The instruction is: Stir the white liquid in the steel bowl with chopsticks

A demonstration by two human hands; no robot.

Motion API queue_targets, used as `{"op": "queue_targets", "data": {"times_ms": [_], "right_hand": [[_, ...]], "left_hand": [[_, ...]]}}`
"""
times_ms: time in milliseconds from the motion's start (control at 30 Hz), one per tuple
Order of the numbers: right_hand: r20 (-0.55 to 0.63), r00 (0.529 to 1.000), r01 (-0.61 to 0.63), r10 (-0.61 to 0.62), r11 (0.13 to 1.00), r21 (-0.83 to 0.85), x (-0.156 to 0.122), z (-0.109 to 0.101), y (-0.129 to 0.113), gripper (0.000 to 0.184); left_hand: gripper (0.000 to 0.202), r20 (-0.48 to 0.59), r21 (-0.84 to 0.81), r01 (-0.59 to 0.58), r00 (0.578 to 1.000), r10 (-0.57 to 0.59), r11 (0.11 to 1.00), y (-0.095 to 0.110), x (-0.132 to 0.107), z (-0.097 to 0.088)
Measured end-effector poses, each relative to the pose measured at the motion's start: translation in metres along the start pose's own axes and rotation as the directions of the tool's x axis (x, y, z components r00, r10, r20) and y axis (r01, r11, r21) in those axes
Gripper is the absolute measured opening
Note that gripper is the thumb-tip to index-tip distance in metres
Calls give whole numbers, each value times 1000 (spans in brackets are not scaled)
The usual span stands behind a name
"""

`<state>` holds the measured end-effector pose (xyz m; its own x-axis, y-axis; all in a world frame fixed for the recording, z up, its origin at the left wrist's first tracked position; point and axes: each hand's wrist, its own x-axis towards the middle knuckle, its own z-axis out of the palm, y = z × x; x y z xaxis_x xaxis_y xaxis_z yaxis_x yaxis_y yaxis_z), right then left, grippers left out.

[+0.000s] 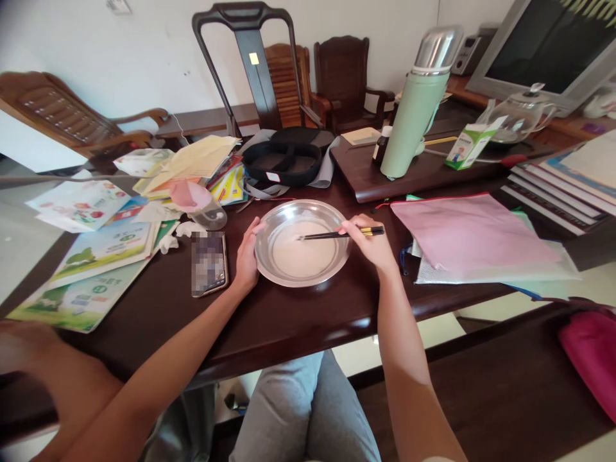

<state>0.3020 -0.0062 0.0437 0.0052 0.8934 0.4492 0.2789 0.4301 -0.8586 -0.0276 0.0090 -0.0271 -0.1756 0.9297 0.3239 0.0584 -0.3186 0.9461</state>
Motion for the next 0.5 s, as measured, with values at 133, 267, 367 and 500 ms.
{"op": "queue_targets", "data": {"times_ms": [133, 267, 367, 500], "right_hand": [[-182, 983, 7, 3, 998, 57, -1, -8, 5, 68], [4, 1000, 25, -25, 999, 26, -3, -3, 0, 64], [91, 996, 23, -20, 999, -26, -2, 3, -2, 58], [-108, 994, -3, 2, 1000, -6, -1, -4, 3, 63]], "left_hand": [[65, -2, 21, 13, 1000, -13, 1000, 0, -1, 0], [64, 3, 30, 8, 1000, -8, 1000, -1, -1, 0], [66, 13, 34, -3, 1000, 3, 999, -1, -1, -1], [67, 14, 33, -3, 1000, 3, 999, 0, -1, 0]]}}
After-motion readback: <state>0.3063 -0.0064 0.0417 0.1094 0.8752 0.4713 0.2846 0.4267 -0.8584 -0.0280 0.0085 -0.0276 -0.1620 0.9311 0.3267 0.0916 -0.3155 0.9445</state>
